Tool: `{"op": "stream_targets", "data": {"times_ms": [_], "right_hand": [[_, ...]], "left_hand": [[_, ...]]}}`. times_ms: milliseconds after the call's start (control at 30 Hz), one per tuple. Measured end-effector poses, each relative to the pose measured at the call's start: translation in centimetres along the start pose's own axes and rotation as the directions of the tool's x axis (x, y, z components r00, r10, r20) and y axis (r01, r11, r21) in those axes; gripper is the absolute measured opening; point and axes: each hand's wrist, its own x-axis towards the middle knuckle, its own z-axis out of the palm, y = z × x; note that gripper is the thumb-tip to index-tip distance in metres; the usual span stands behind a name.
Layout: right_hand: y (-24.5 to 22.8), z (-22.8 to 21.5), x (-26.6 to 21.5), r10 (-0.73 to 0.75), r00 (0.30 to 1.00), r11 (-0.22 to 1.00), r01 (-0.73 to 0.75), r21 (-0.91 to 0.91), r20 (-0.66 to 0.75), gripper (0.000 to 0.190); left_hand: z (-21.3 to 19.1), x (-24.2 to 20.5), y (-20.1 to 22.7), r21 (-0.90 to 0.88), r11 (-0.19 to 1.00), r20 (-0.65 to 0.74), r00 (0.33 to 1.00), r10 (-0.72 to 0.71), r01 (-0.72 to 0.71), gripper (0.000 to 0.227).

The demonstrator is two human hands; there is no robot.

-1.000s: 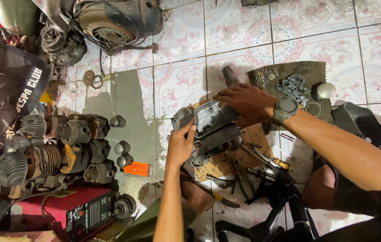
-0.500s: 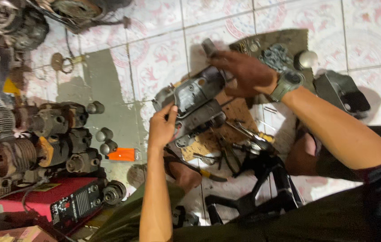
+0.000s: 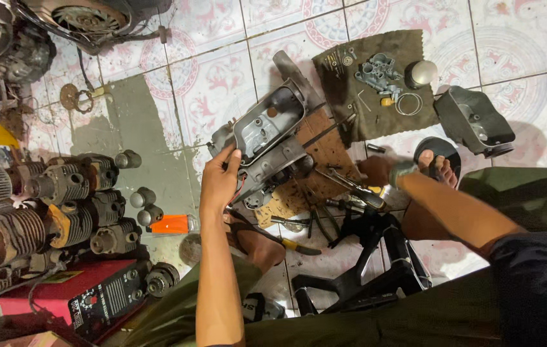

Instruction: The person disassembles a small engine casing, removes a bolt, and cleans the interior surfaces with a cloth. They then place the casing on a wooden block and continue wiping the inside before handling a separate metal component.

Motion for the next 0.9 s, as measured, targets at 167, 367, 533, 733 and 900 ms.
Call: {"op": "stream_targets", "data": {"times_ms": [167,367,533,733,900], "right_hand": [[-1.4,8.6,-4.5,-0.030,0.963,0.984,0.076,-0.161,0.267,0.035],[-1.5,-7.6,-0.7,0.013,0.896,0.995,-0.057,0.087,0.443,0.031],[-2.5,-19.0,2.3,0.056,0.857,0.981,-0.142,0.129,0.512,0.038],[-3.1,-23.7,4.2,0.293,0.947,0.955,-0.297,0.018,0.132,0.036],[-1.9,-31.3,7.3,0.026,1.000,0.910,-0.031,0.414,0.018,0.050]], "left_hand": [[0.1,0.0,-0.1,-0.051,0.999,0.015,1.000,-0.017,0.017,0.032],[0.3,-0.2,-0.6,-0.083,0.995,-0.016,0.998,-0.056,0.055,0.032],[0.5,-0.2,-0.8,-0.122,0.990,-0.038,0.996,-0.080,0.075,0.033],[1.1,0.0,-1.6,-0.159,0.987,-0.094,0.994,-0.050,0.035,0.028],[1.9,0.1,-2.0,-0.251,0.968,-0.132,0.989,-0.066,0.031,0.028]]}}
